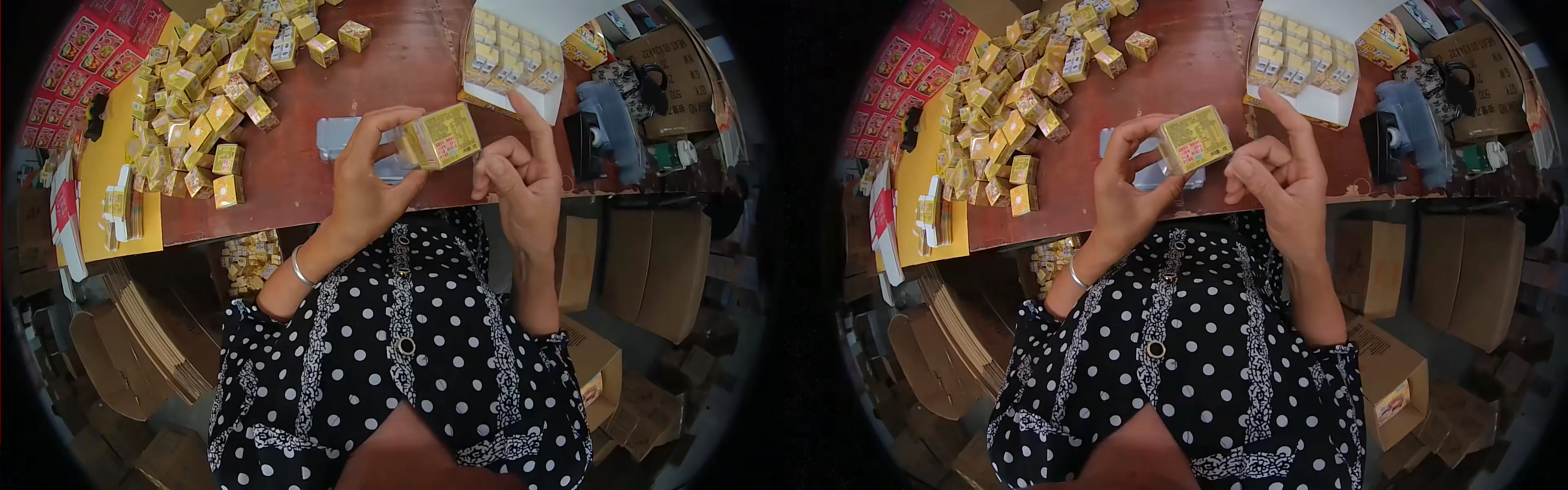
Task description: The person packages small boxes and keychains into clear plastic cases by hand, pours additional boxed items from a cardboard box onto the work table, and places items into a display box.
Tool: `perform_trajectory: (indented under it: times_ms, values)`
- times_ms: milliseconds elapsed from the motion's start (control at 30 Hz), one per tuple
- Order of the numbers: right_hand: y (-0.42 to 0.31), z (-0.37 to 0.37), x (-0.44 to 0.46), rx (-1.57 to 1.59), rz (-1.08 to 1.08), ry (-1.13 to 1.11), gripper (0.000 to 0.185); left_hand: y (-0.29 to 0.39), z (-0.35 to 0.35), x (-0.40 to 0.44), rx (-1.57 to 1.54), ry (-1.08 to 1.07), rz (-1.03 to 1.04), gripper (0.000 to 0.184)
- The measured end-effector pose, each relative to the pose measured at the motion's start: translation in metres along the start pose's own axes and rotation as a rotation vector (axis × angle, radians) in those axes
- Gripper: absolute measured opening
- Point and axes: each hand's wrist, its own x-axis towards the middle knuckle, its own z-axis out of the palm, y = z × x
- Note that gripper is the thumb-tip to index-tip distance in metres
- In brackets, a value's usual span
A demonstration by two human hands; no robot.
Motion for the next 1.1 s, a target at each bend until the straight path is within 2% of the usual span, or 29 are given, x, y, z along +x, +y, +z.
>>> perform_trajectory:
  times_ms: [433, 533, 567, 633, 667, 700, 733, 800, 833, 900, 967, 1033, 1100]
  values:
    - [0.009, 0.01, 0.008, -0.002, 0.076, -0.066, 0.063, 0.0, -0.004, 0.004, 0.25, 0.07, 0.259, 0.06]
    - [0.006, 0.012, 0.008, -0.024, 0.117, -0.066, 0.062, -0.004, -0.003, 0.002, 0.212, 0.064, 0.214, 0.058]
    - [0.005, 0.013, 0.008, -0.133, 0.097, -0.034, 0.062, -0.003, -0.002, 0.001, 0.212, 0.065, 0.214, 0.058]
    - [0.007, 0.013, 0.009, -0.241, 0.077, -0.002, 0.062, 0.0, 0.002, -0.002, 0.077, 0.075, 0.04, 0.055]
    - [0.012, 0.011, 0.01, -0.343, -0.024, 0.018, 0.059, 0.002, 0.003, -0.002, 0.078, 0.075, 0.04, 0.055]
    - [0.018, 0.008, 0.012, -0.444, -0.126, 0.037, 0.057, 0.005, 0.003, -0.002, -0.005, 0.031, -0.092, 0.054]
    - [0.023, 0.004, 0.015, -0.442, -0.128, 0.034, 0.057, 0.007, 0.003, -0.002, -0.087, -0.013, -0.223, 0.054]
    - [0.03, -0.006, 0.023, -0.749, -0.732, 0.013, 0.049, 0.006, 0.002, -0.003, -0.148, -0.051, -0.292, 0.055]
    - [0.03, -0.009, 0.026, -0.748, -0.733, 0.013, 0.049, 0.005, 0.003, -0.003, -0.212, -0.092, -0.364, 0.056]
    - [0.029, -0.015, 0.031, -0.82, -0.82, -0.183, 0.043, 0.011, 0.001, 0.0, -0.242, -0.101, -0.41, 0.056]
    - [0.031, -0.023, 0.04, -0.83, -0.764, -0.254, 0.045, 0.01, 0.001, 0.002, -0.271, -0.106, -0.453, 0.056]
    - [0.03, -0.028, 0.043, -0.839, -0.708, -0.323, 0.046, 0.002, 0.002, 0.002, -0.231, -0.117, -0.39, 0.055]
    - [0.027, -0.031, 0.045, -0.664, -0.331, -0.442, 0.065, -0.002, 0.003, 0.002, -0.218, -0.139, -0.371, 0.056]
